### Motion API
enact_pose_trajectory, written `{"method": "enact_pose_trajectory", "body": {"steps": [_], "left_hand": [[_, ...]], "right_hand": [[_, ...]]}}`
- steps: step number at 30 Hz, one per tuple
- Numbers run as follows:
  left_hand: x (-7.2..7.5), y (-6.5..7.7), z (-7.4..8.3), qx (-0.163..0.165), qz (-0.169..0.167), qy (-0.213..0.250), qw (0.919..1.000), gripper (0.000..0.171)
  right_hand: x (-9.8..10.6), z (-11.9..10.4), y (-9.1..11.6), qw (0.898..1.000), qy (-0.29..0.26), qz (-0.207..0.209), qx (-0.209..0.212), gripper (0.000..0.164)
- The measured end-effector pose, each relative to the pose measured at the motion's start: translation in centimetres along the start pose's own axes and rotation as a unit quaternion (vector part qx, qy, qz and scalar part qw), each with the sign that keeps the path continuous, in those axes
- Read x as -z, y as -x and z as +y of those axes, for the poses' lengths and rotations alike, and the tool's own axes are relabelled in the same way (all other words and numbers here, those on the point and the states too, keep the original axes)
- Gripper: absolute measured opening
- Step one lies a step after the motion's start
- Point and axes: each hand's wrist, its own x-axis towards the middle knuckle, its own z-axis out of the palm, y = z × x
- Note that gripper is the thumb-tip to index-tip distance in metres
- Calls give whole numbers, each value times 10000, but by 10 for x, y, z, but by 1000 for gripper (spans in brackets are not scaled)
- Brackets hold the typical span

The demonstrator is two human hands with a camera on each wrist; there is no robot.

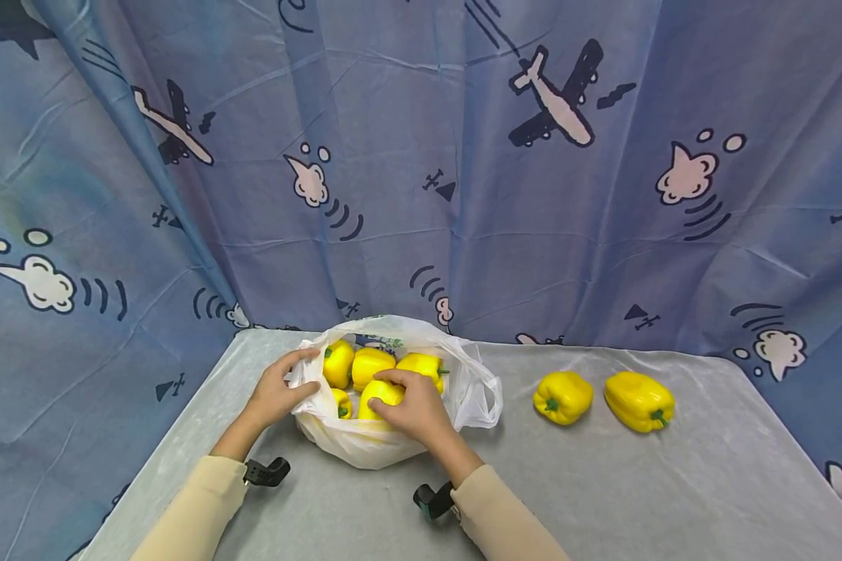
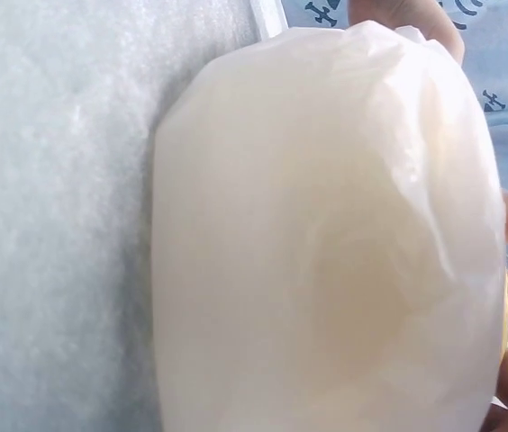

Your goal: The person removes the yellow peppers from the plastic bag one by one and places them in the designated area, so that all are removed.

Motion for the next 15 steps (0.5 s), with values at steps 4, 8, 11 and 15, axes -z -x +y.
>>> {"method": "enact_pose_trajectory", "body": {"steps": [4,8,11,15], "left_hand": [[0,0,-1,25,-45,-20,10000,54],[0,0,-1,23,-69,-72,9999,54],[1,-1,-2,19,-71,-87,9999,54],[0,-2,-2,25,-73,-99,9999,54]], "right_hand": [[3,-1,0,9998,-43,181,-33,34],[6,-3,-1,9995,-84,281,-89,35],[8,-2,-2,9992,-127,369,-84,34],[12,-2,-3,9986,-235,471,-58,34]]}}
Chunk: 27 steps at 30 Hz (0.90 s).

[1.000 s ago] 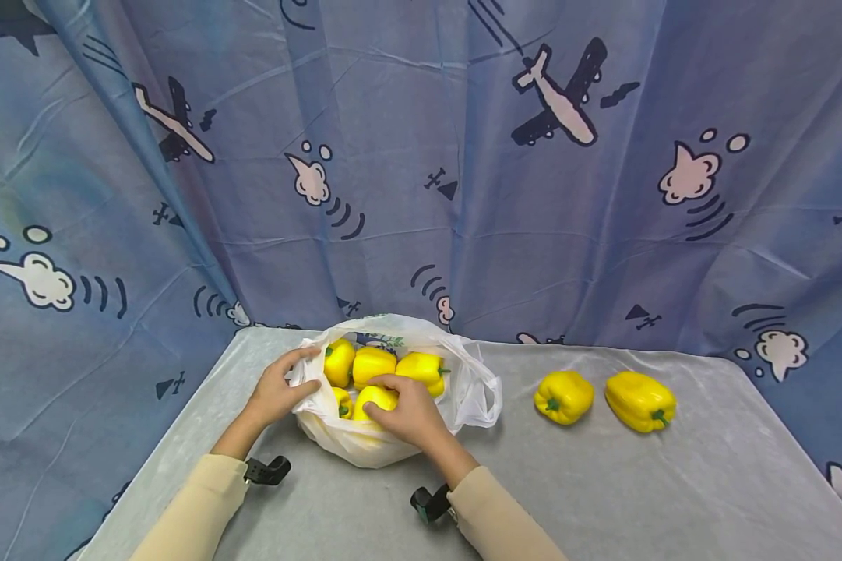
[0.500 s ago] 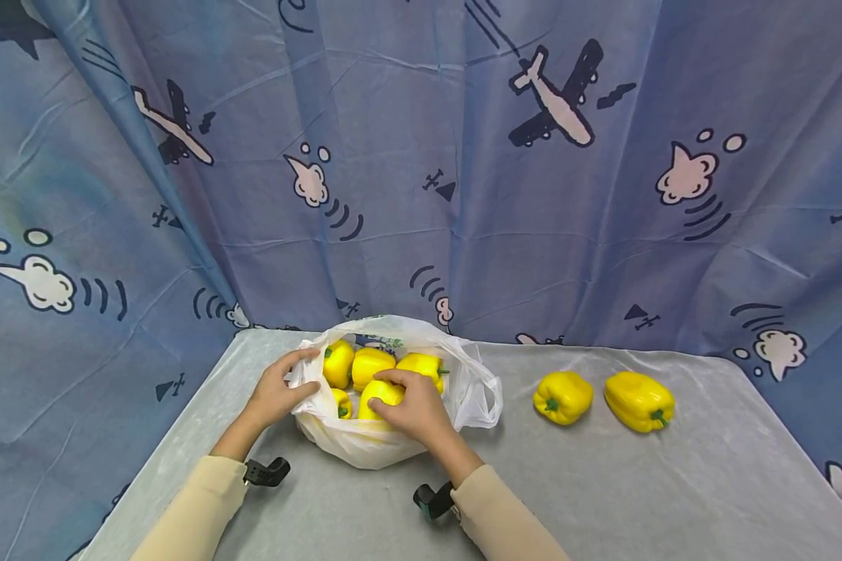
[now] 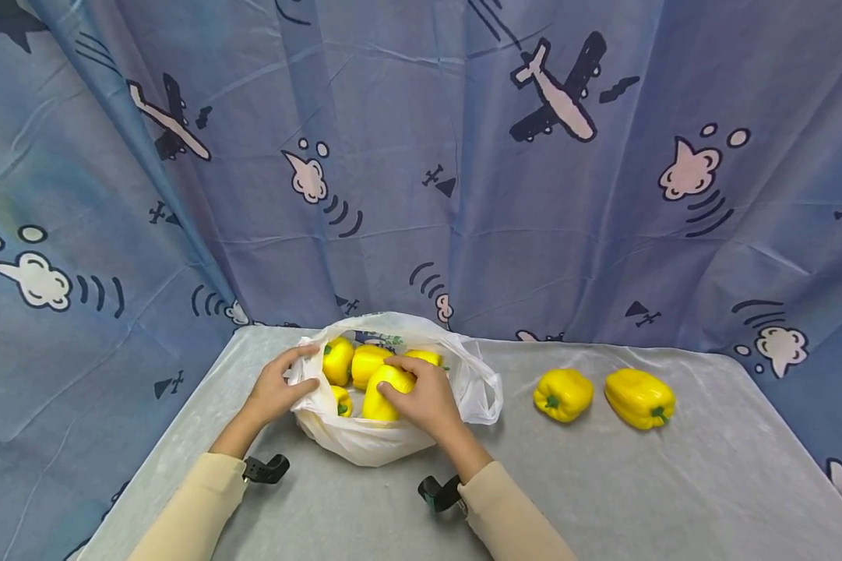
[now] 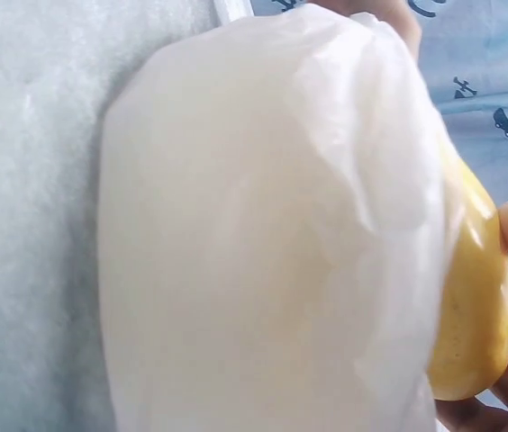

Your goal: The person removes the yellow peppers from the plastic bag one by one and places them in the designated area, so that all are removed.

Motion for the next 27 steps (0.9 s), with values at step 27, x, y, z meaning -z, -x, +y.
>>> {"method": "enact_pose_trajectory", "body": {"steps": [27], "left_hand": [[0,0,2,19,-10,-47,10000,55]], "right_hand": [[41,-19,6,9985,-259,462,129,38]]}}
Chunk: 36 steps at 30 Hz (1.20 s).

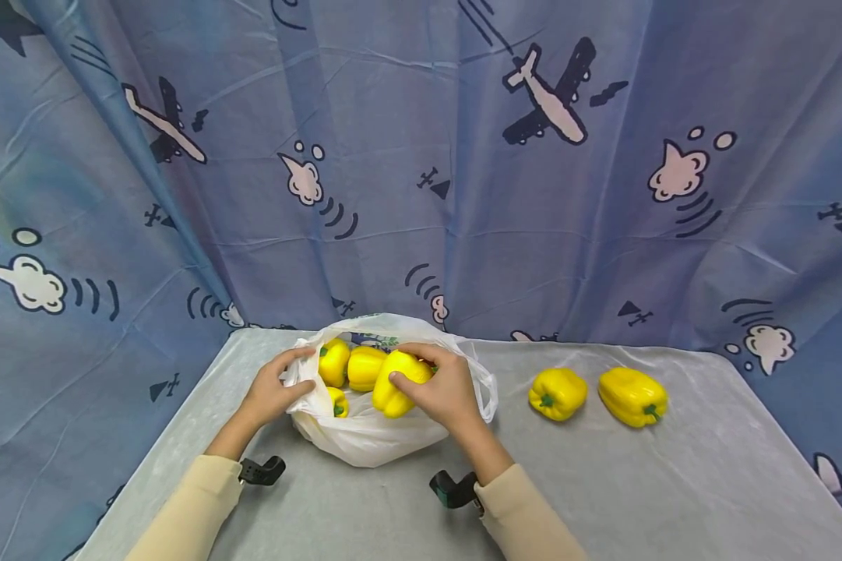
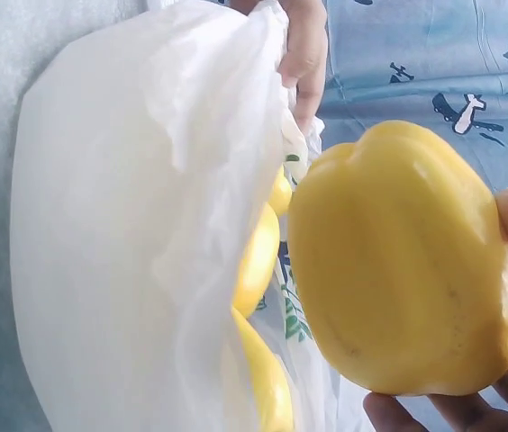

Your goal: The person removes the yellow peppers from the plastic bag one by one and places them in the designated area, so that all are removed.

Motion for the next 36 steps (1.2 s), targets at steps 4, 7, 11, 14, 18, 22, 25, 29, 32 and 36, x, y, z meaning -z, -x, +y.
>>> {"method": "enact_pose_trajectory", "body": {"steps": [4,7,11,14,18,22,25,29,32,36], "left_hand": [[-1,0,-1,-59,32,-3,10000,54],[-1,-1,-1,-58,22,8,10000,54],[-1,-1,-2,-11,1,-20,10000,54],[-1,-1,-3,-3,12,-47,10000,54],[-2,-1,-4,-74,26,-56,10000,54],[-1,1,-2,-93,12,9,10000,54],[-1,1,-1,-66,10,44,10000,54],[-1,1,-1,-63,5,40,10000,54],[-1,0,-1,-68,0,45,10000,54],[-1,1,-2,-50,1,62,10000,54]], "right_hand": [[7,-1,1,10000,13,48,85,38],[12,-2,2,9999,60,66,124,38],[17,-2,4,9996,203,134,149,38],[22,-1,5,9993,294,192,132,39],[28,1,8,9992,313,253,28,39],[36,0,11,9988,378,292,-71,38],[40,2,13,9983,459,348,-91,37],[47,5,16,9974,546,475,-58,37],[53,7,18,9966,617,539,-47,38],[60,10,22,9958,706,573,-45,38]]}}
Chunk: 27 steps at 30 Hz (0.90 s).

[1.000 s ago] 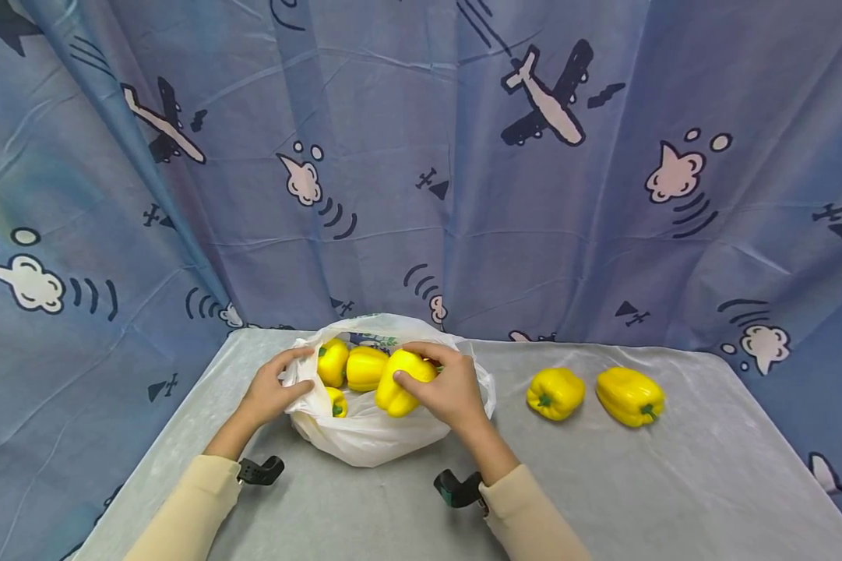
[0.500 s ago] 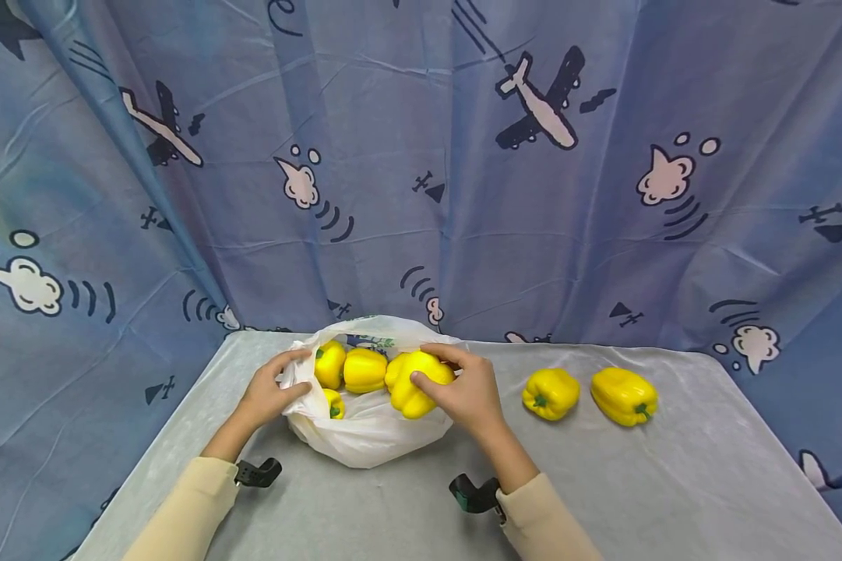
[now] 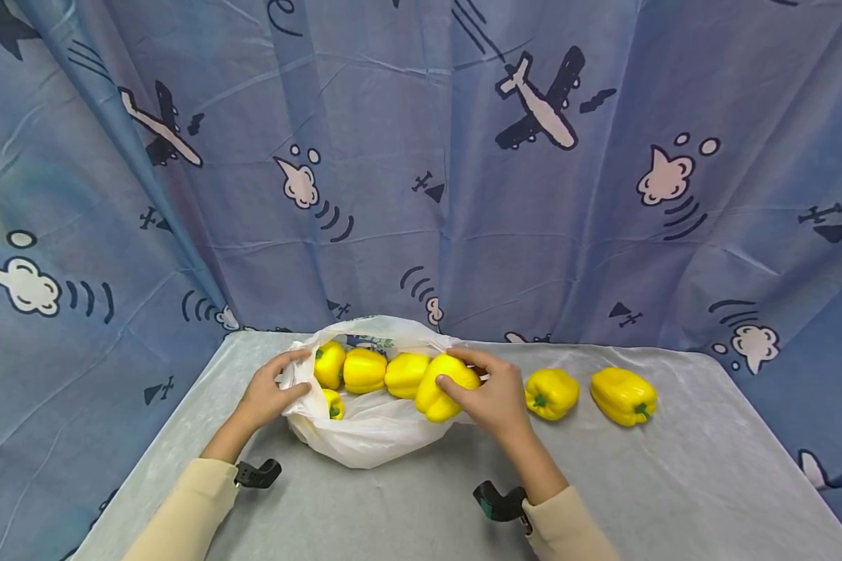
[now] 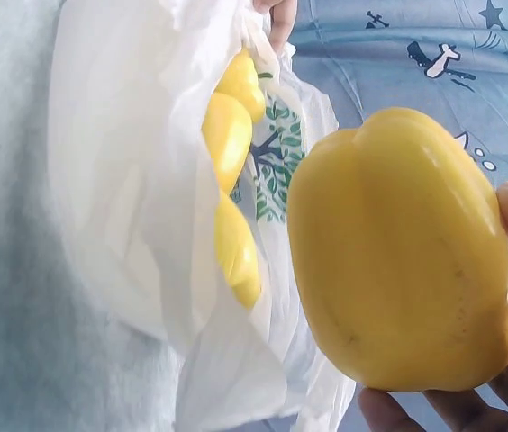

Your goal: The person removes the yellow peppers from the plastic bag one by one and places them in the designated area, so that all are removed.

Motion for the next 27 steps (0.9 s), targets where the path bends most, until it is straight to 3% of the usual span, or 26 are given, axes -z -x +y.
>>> {"method": "enact_pose_trajectory", "body": {"steps": [27], "left_hand": [[0,0,2,114,-31,-33,9999,55]], "right_hand": [[38,21,11,9977,490,431,-159,35]]}}
